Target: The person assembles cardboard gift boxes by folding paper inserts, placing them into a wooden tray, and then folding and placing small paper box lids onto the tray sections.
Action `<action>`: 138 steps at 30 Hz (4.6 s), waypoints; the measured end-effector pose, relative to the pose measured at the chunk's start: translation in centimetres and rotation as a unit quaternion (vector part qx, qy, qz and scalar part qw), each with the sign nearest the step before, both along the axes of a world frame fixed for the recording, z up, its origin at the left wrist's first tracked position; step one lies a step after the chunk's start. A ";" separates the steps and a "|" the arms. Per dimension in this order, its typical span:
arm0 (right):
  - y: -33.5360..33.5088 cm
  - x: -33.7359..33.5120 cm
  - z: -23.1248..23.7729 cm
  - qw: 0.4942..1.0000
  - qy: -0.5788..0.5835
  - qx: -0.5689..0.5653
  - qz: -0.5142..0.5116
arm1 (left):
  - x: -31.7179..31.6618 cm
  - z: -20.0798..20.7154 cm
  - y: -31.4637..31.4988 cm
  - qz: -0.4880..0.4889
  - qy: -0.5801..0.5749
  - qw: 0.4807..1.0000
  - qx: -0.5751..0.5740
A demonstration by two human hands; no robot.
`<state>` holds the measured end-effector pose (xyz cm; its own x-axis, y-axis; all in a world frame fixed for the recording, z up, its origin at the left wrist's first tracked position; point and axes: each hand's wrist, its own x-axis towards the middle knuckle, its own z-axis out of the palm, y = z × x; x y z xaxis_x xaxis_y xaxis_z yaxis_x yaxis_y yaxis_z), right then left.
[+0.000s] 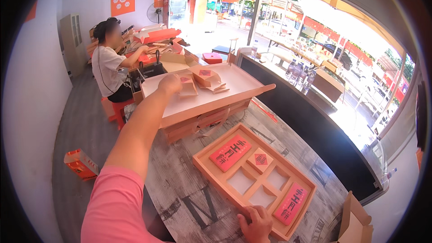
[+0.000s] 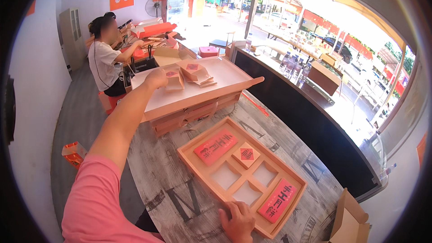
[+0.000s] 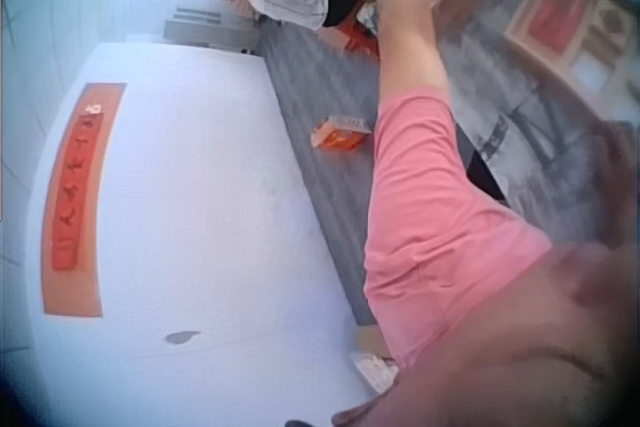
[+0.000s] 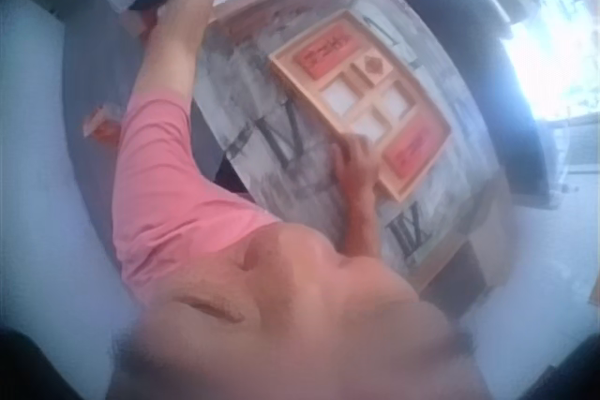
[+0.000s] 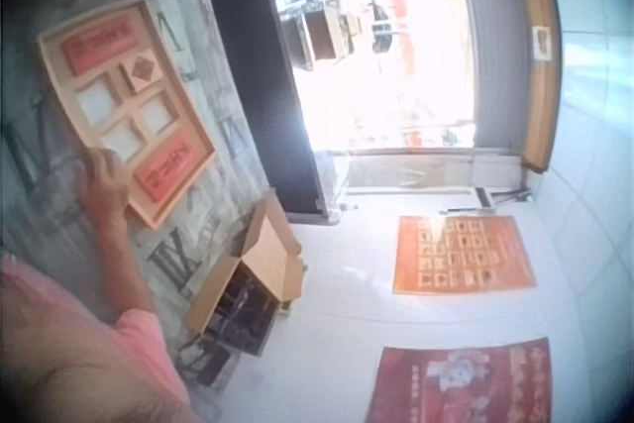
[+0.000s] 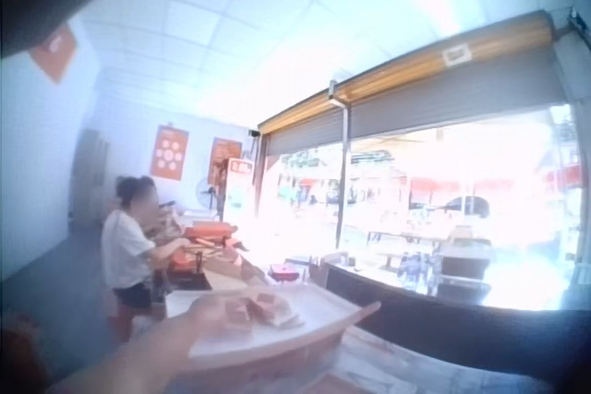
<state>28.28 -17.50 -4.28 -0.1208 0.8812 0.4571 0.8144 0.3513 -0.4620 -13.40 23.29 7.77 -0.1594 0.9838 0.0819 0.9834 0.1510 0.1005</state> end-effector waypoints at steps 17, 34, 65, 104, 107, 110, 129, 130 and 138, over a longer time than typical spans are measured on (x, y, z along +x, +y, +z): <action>0.2 0.9 -1.6 0.999 0.005 0.037 0.014 | 12.4 3.4 -14.9 -0.279 -0.368 0.832 0.307; 0.0 -0.4 -2.6 0.850 0.508 0.071 0.119 | 24.8 -16.6 -32.5 -0.296 -0.733 0.612 0.019; -1.4 0.9 -0.8 0.959 0.196 -0.199 -0.053 | 23.6 -15.3 -31.9 -0.434 -0.623 0.648 -0.058; -0.6 0.4 -3.1 0.929 0.368 0.033 0.031 | 25.1 -17.5 -32.4 -0.412 -0.730 0.544 -0.035; -0.4 0.2 -2.9 0.940 0.332 0.059 0.048 | 25.0 -17.4 -32.3 -0.424 -0.718 0.551 0.011; -0.6 0.1 -3.0 0.932 0.355 0.045 0.054 | 24.7 -17.6 -32.4 -0.413 -0.716 0.563 -0.016; -1.6 -0.8 -1.4 0.950 0.312 0.016 0.011 | 24.1 -16.9 -32.7 -0.420 -0.716 0.555 -0.046; -1.5 -0.5 -1.6 0.957 0.289 0.029 0.017 | 24.2 -17.0 -32.6 -0.423 -0.718 0.551 -0.050; -0.9 0.6 -3.6 0.891 0.454 0.020 0.021 | 24.7 -16.1 -33.2 -0.466 -0.683 0.562 -0.021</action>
<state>28.89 -18.42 -7.90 0.2811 0.8657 0.4141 0.0974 0.4036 -0.9098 11.30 -9.89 -8.31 0.5406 0.6880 0.4842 -0.3543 -0.3359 0.8727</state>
